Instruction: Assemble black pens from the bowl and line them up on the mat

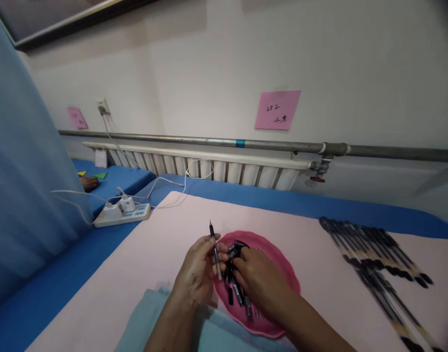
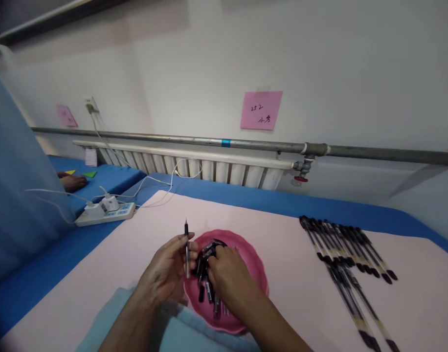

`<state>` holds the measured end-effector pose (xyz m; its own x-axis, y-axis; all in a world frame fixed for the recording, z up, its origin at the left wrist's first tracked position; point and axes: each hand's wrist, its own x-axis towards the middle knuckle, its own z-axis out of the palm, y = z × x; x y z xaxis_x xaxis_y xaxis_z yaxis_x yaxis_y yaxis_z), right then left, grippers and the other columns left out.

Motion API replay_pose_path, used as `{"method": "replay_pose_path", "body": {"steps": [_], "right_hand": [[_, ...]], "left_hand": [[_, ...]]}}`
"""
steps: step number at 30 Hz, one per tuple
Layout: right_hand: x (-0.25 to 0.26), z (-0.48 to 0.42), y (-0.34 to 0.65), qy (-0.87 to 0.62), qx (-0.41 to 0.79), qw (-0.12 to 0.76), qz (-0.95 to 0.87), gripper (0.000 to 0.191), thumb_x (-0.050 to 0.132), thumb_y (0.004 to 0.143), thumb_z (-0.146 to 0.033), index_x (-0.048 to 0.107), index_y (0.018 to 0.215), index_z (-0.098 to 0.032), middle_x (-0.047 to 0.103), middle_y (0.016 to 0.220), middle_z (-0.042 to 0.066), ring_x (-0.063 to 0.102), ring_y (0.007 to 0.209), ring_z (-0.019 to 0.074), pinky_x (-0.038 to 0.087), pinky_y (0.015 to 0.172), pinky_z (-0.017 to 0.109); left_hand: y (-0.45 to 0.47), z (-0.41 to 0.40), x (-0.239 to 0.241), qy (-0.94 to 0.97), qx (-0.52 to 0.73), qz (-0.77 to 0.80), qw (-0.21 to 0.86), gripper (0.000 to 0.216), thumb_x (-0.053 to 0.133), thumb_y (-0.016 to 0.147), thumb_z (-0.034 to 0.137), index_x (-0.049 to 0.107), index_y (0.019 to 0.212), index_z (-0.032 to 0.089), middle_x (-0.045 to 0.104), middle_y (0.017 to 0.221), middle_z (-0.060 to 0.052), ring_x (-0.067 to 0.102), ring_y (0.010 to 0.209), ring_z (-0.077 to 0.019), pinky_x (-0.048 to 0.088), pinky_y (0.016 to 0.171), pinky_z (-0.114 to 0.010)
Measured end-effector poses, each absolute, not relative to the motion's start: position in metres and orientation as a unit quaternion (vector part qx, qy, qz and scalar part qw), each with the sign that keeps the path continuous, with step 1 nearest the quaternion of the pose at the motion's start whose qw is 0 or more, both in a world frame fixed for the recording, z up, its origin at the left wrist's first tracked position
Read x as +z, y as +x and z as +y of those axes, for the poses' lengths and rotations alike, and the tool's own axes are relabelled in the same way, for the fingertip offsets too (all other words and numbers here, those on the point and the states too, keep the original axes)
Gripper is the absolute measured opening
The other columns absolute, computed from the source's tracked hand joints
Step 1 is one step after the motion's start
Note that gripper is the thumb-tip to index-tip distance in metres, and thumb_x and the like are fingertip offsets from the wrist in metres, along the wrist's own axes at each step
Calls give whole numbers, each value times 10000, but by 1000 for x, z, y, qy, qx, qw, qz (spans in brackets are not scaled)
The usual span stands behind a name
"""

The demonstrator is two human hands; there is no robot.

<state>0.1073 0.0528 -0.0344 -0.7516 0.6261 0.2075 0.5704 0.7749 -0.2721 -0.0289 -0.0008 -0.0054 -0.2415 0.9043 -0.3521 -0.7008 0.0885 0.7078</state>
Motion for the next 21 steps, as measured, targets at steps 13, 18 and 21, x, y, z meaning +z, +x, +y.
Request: {"method": "replay_pose_path", "body": {"steps": [13, 18, 21], "right_hand": [[-27, 53, 116, -302, 275, 243, -880, 225, 431, 853, -139, 636, 890, -225, 676, 906, 44, 595, 810, 211, 442, 725, 337], [-19, 65, 124, -373, 351, 354, -782, 181, 510, 808, -203, 682, 830, -255, 681, 866, 19, 603, 818, 211, 447, 758, 347], [-16, 64, 122, -389, 486, 405, -669, 104, 595, 763, -261, 690, 799, -243, 682, 781, -1, 598, 719, 185, 452, 670, 310]], "left_hand": [[-36, -3, 1, 122, 683, 434, 574, 139, 570, 833, 212, 500, 949, 185, 686, 743, -67, 674, 642, -155, 509, 503, -210], [-36, -3, 1, 119, 701, 411, 570, 164, 565, 847, 228, 486, 990, 204, 695, 783, -80, 696, 748, -190, 554, 584, -257], [-35, -3, 0, 110, 711, 387, 576, 163, 586, 812, 104, 544, 961, 157, 692, 807, -74, 691, 769, -176, 571, 679, -282]]}}
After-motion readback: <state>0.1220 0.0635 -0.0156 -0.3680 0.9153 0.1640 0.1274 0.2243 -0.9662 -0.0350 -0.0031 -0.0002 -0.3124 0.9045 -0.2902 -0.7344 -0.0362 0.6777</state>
